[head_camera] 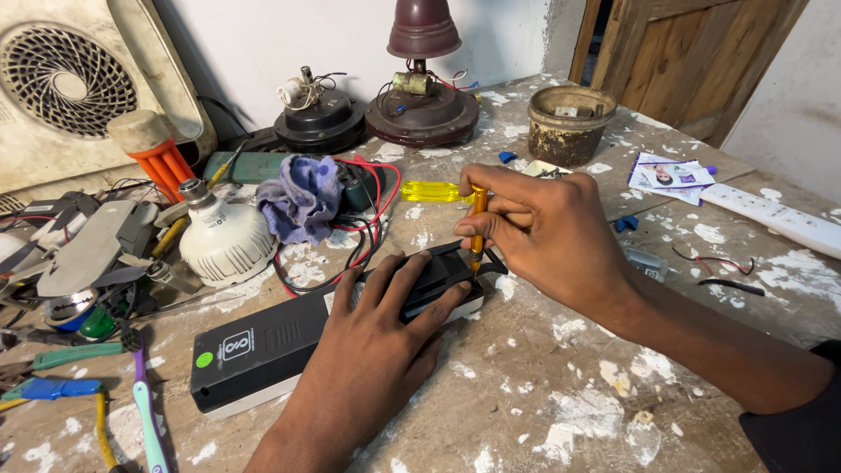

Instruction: The person holds an LED light fixture on a cluttered workbench and uses a screwdriver to unscrew its housing. They flip the fixture over, remove screws from the back panel, and continue unscrewing screws on the base while steadying the light with the other hand.

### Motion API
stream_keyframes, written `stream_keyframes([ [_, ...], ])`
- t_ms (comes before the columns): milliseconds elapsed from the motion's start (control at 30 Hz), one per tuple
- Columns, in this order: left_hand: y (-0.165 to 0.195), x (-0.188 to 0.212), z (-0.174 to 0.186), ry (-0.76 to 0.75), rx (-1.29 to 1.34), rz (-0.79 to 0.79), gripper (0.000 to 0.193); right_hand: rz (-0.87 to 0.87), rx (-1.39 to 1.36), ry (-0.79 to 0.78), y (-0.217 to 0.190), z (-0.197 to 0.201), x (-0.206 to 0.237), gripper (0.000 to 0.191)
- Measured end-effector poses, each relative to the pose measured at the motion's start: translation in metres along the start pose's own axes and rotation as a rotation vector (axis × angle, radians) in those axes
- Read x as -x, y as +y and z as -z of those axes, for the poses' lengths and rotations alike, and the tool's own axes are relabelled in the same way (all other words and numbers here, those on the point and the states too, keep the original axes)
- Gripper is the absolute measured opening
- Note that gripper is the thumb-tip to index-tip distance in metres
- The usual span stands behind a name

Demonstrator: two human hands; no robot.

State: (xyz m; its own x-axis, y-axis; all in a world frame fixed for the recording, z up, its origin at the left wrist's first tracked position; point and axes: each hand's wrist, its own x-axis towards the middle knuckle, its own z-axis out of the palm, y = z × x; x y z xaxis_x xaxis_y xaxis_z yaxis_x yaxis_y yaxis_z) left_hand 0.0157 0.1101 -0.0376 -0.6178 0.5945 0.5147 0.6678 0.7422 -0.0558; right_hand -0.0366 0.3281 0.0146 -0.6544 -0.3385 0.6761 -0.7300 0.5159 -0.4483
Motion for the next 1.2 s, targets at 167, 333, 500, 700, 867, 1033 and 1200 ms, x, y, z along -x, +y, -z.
stream_keyframes([
  [167,-0.002,-0.001,0.0,-0.004,0.002,0.0,0.057,0.081,-0.134,-0.024,0.003,-0.002,0.002,0.032],
  [333,-0.005,0.0,-0.003,-0.011,0.009,0.005,0.058,0.134,-0.216,0.007,0.01,-0.008,0.005,0.03],
  [500,-0.006,0.001,-0.005,-0.023,0.007,0.011,0.059,0.178,-0.435,0.017,0.018,-0.004,0.001,0.027],
  [700,-0.006,0.002,-0.004,0.036,0.036,0.043,0.063,0.273,0.202,-0.329,0.03,0.004,-0.004,0.04],
  [867,-0.006,0.0,-0.006,0.059,0.004,0.15,0.063,0.103,0.325,-0.604,0.034,0.006,-0.005,0.063],
  [1033,-0.006,0.001,-0.006,0.009,-0.067,0.221,0.07,-0.082,0.312,-0.613,0.035,0.006,-0.011,0.082],
  [1200,-0.007,0.0,-0.006,-0.004,-0.097,0.188,0.068,-0.001,0.144,-0.554,0.041,0.004,-0.011,0.076],
])
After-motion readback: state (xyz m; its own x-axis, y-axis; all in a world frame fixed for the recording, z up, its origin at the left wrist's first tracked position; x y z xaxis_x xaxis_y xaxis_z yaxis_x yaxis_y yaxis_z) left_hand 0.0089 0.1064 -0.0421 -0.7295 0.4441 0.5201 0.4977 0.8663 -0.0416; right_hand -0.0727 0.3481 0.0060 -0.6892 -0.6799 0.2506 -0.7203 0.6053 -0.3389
